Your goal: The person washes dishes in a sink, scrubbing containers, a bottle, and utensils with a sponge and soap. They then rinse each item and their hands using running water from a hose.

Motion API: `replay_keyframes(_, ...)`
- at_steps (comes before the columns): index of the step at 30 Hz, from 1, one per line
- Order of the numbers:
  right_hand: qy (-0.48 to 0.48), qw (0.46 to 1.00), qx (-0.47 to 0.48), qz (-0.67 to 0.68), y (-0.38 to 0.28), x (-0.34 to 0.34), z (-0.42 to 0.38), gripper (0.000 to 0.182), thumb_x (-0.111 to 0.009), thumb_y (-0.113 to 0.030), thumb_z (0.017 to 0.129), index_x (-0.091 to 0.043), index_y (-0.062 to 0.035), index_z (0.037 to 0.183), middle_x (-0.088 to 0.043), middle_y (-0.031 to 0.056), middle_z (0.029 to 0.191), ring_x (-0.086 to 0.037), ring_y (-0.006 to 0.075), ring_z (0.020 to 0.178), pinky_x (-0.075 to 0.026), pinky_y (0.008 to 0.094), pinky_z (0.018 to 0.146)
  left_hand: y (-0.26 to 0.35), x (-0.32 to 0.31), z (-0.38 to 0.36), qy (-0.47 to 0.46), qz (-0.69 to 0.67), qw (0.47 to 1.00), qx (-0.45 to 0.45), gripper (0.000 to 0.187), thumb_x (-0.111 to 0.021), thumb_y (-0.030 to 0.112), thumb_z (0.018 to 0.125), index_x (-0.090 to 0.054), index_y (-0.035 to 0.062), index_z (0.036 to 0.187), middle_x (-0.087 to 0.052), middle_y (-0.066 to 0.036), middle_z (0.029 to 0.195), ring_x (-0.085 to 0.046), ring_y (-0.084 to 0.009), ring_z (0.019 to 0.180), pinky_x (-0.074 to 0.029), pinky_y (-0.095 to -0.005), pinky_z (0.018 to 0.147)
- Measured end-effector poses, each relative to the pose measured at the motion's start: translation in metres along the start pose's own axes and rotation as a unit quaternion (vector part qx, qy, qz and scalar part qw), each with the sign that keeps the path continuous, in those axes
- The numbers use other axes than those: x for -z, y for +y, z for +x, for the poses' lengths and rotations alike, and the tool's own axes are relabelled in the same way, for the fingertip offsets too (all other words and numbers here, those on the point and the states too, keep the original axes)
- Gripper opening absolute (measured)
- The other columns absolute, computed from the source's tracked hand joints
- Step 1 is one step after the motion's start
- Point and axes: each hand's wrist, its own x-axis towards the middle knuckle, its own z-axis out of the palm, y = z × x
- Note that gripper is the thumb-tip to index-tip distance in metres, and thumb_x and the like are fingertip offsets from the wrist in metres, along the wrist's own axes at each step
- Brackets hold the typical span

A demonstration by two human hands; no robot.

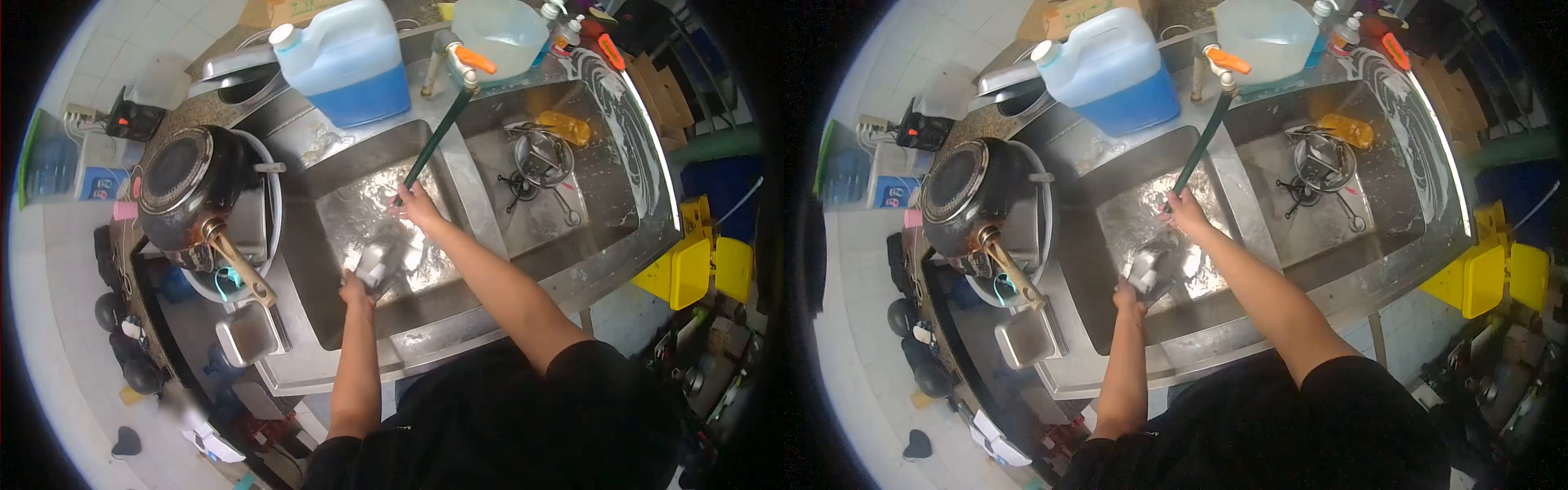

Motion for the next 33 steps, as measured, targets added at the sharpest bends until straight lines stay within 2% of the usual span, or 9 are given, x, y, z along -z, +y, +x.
replay_keyframes(2,-0.008,0.998,0.022,-0.051,0.002,-0.006,-0.001,0.030,-0.055,-0.031,0.104,-0.047,-0.0072,0.122,-0.067,0.0081,0.104,-0.068,0.0171,0.095,-0.053,0.0308,0.077,0.041,-0.048,-0.078,0.047,0.041,0.998,0.033,0.052,-0.054,0.034,0.104,-0.051,-0.0126,0.127,-0.063,-0.022,0.119,-0.067,-0.0314,0.104,-0.058,-0.0465,0.082)
replay_keyframes(7,-0.006,0.990,0.061,-0.128,-0.005,-0.009,-0.045,0.024,-0.062,-0.022,0.101,-0.057,-0.0030,0.113,-0.068,0.0064,0.100,-0.066,0.0134,0.084,-0.054,0.0299,0.076,-0.003,-0.100,-0.007,-0.069,0.080,0.994,-0.032,0.046,-0.060,0.032,0.100,-0.058,-0.0059,0.125,-0.067,-0.019,0.111,-0.068,-0.0301,0.095,-0.057,-0.0468,0.072)
replay_keyframes(11,0.007,0.977,0.081,-0.199,0.014,0.012,-0.028,0.027,-0.067,-0.024,0.098,-0.059,-0.0027,0.112,-0.070,0.0073,0.090,-0.066,0.0142,0.081,-0.054,0.0320,0.073,-0.002,-0.133,-0.024,-0.100,0.322,0.902,-0.271,0.032,-0.063,0.028,0.095,-0.072,-0.0020,0.101,-0.071,-0.015,0.090,-0.067,-0.0249,0.081,-0.053,-0.0421,0.069)
replay_keyframes(12,0.057,0.932,0.092,-0.346,0.009,0.020,-0.024,0.039,-0.069,-0.035,0.092,-0.059,0.0007,0.107,-0.071,0.0163,0.087,-0.071,0.0277,0.084,-0.054,0.0384,0.076,-0.014,-0.138,-0.004,-0.062,0.401,0.871,-0.276,0.032,-0.063,0.024,0.093,-0.071,-0.0053,0.103,-0.071,-0.016,0.091,-0.066,-0.0256,0.078,-0.052,-0.0387,0.069)
replay_keyframes(16,0.138,0.879,0.111,-0.442,0.020,0.043,-0.002,0.038,-0.069,-0.036,0.092,-0.060,-0.0029,0.107,-0.070,0.0158,0.086,-0.069,0.0314,0.081,-0.052,0.0411,0.075,-0.010,-0.122,-0.002,-0.154,0.055,0.986,-0.041,0.036,-0.053,0.024,0.099,-0.066,-0.0071,0.113,-0.069,-0.018,0.107,-0.070,-0.0306,0.094,-0.057,-0.0440,0.079)
replay_keyframes(24,0.086,0.963,0.141,-0.212,0.049,0.024,0.012,0.021,-0.066,-0.018,0.098,-0.059,-0.0024,0.110,-0.066,0.0028,0.091,-0.059,0.0113,0.081,-0.049,0.0291,0.074,-0.014,-0.119,0.004,-0.234,-0.124,0.955,0.131,0.037,-0.043,0.031,0.107,-0.053,0.0086,0.135,-0.063,-0.011,0.127,-0.065,-0.0259,0.110,-0.056,-0.0419,0.094)
replay_keyframes(27,-0.048,0.966,0.112,-0.228,0.020,0.012,-0.016,0.052,-0.079,-0.033,0.087,-0.056,-0.0025,0.122,-0.063,0.0097,0.111,-0.061,0.0193,0.097,-0.051,0.0349,0.084,-0.014,-0.123,0.001,-0.265,-0.067,0.956,0.106,0.039,-0.048,0.032,0.106,-0.052,0.0056,0.135,-0.062,-0.012,0.127,-0.066,-0.0253,0.107,-0.057,-0.0411,0.091)
replay_keyframes(30,0.144,0.811,0.258,-0.505,0.046,0.018,-0.017,0.090,-0.088,-0.044,0.075,-0.041,-0.0018,0.140,-0.048,0.0188,0.137,-0.054,0.0317,0.120,-0.049,0.0434,0.093,-0.016,-0.125,0.003,-0.222,-0.073,0.967,0.097,0.040,-0.047,0.035,0.107,-0.055,0.0045,0.130,-0.065,-0.013,0.124,-0.068,-0.0266,0.102,-0.058,-0.0411,0.089)
replay_keyframes(33,0.201,0.746,0.165,-0.613,0.083,0.019,0.003,0.110,-0.088,-0.051,0.070,-0.027,-0.0056,0.149,-0.026,0.0234,0.152,-0.040,0.0416,0.135,-0.046,0.0495,0.099,-0.012,-0.126,0.007,-0.199,-0.094,0.968,0.118,0.042,-0.045,0.040,0.107,-0.057,0.0054,0.128,-0.066,-0.012,0.123,-0.068,-0.0266,0.104,-0.058,-0.0423,0.090)
